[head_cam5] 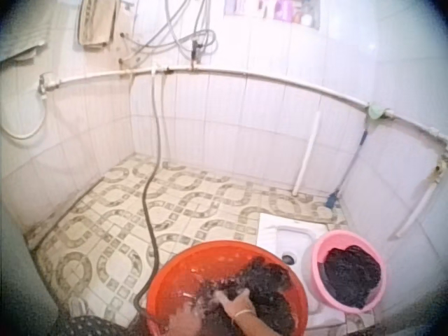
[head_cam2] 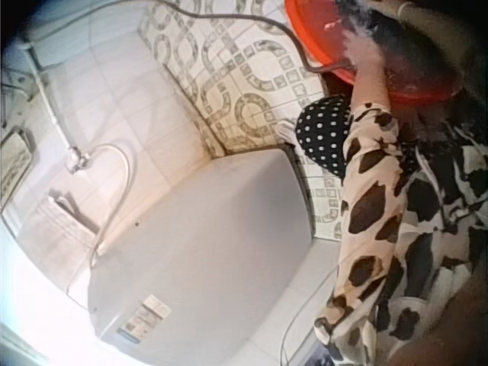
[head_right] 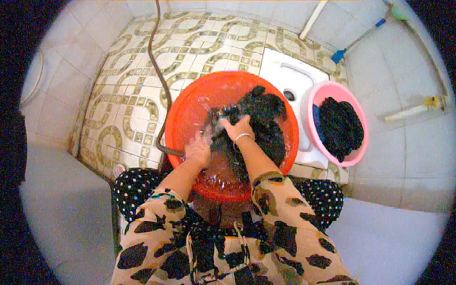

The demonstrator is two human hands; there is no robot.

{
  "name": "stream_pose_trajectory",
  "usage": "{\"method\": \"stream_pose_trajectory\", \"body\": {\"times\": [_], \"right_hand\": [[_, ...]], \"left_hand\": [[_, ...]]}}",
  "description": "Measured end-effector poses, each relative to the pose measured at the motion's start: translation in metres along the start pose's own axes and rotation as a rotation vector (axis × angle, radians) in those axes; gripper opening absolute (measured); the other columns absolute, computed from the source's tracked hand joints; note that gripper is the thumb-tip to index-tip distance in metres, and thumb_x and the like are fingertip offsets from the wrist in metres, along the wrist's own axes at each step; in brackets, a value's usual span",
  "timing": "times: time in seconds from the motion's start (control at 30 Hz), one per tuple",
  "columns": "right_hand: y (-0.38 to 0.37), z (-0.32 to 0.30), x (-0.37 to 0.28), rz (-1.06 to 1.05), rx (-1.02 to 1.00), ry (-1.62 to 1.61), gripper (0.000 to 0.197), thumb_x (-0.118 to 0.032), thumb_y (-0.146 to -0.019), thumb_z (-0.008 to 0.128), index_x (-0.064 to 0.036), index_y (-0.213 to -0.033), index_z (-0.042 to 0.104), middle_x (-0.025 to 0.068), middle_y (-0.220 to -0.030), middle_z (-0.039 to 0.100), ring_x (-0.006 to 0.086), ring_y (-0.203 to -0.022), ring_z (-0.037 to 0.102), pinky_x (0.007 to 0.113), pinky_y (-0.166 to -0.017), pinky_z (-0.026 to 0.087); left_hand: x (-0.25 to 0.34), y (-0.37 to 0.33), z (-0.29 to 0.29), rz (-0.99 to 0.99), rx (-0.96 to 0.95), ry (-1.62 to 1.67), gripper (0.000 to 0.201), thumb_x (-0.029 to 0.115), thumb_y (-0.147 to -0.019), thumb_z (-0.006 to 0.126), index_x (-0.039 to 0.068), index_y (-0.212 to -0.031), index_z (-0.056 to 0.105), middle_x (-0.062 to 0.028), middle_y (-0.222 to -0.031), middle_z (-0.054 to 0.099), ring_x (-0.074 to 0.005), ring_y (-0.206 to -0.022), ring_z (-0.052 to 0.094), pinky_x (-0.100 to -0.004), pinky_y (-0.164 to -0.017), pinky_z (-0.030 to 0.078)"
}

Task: The person washes and wrings out clothes from a basin by hand, transfers them into another basin, and then empties the water from the first basin.

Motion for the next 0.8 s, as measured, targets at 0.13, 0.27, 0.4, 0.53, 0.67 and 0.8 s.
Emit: {"method": "stream_pose_trajectory", "body": {"times": [0.13, 0.27, 0.4, 0.53, 0.67, 0.8], "right_hand": [[-0.018, 0.001, -0.003, -0.042, -0.086, 0.194, 0.063, -0.048, -0.067, 0.063, 0.0002, -0.107, 0.054, 0.0228, -0.111, 0.054, 0.0333, -0.105, 0.052, 0.037, -0.088, 0.042], [-0.029, -0.004, 0.03, -0.118, -0.232, -0.129, 0.033, -0.022, -0.076, 0.062, -0.0052, -0.104, 0.056, 0.012, -0.099, 0.059, 0.0254, -0.089, 0.057, 0.039, -0.074, 0.047], [0.008, -0.05, 0.042, -0.168, -0.249, -1.138, 0.013, -0.008, -0.081, 0.054, -0.0112, -0.094, 0.054, 0.0002, -0.089, 0.057, 0.015, -0.077, 0.056, 0.03, -0.057, 0.046], [0.053, -0.111, 0.029, -0.372, -0.353, -1.478, 0.02, -0.009, -0.082, 0.051, -0.0054, -0.102, 0.051, 0.0057, -0.094, 0.059, 0.0187, -0.086, 0.057, 0.033, -0.071, 0.047], [0.039, -0.126, 0.066, -0.216, -0.014, -1.247, 0.028, -0.007, -0.078, 0.055, -0.0036, -0.105, 0.05, 0.0111, -0.089, 0.06, 0.0188, -0.08, 0.058, 0.031, -0.071, 0.047], [0.034, -0.116, 0.06, -0.356, 0.161, -0.435, 0.04, -0.011, -0.065, 0.065, -0.0056, -0.103, 0.052, 0.0122, -0.081, 0.06, 0.0179, -0.071, 0.057, 0.031, -0.065, 0.046]], "left_hand": [[-0.006, -0.005, -0.003, 0.01, 0.017, 0.074, 0.086, 0.029, -0.068, 0.071, 0.017, -0.137, 0.02, -0.0189, -0.133, 0.031, -0.0355, -0.115, 0.041, -0.0485, -0.089, 0.038], [-0.029, -0.037, 0.007, 0.166, 0.098, 0.565, 0.064, 0.031, -0.071, 0.068, 0.009, -0.125, 0.042, -0.0209, -0.111, 0.053, -0.0319, -0.104, 0.053, -0.0393, -0.088, 0.041], [-0.042, -0.047, 0.002, 0.024, 0.073, 1.043, 0.039, 0.024, -0.078, 0.06, 0.006, -0.112, 0.055, -0.0173, -0.104, 0.06, -0.0279, -0.098, 0.057, -0.0351, -0.085, 0.042], [-0.05, -0.041, -0.008, -0.135, 0.046, 1.195, 0.033, 0.021, -0.082, 0.054, 0.004, -0.11, 0.056, -0.0108, -0.096, 0.061, -0.0219, -0.088, 0.057, -0.0337, -0.08, 0.044], [-0.045, -0.035, -0.019, -0.091, 0.104, 0.92, 0.039, 0.022, -0.076, 0.062, 0.002, -0.109, 0.054, -0.0158, -0.098, 0.059, -0.0285, -0.092, 0.056, -0.04, -0.081, 0.044], [-0.012, 0.002, -0.05, 0.018, 0.367, 0.343, 0.054, 0.023, -0.068, 0.07, 0.01, -0.115, 0.047, -0.0204, -0.107, 0.048, -0.0356, -0.098, 0.051, -0.0437, -0.081, 0.044]]}}
Point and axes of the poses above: each hand's wrist, its own y-axis away from the middle knuckle, its own z-axis out of the palm, x = y × z, the point moved 6 cm from there along -y, towards the middle knuckle
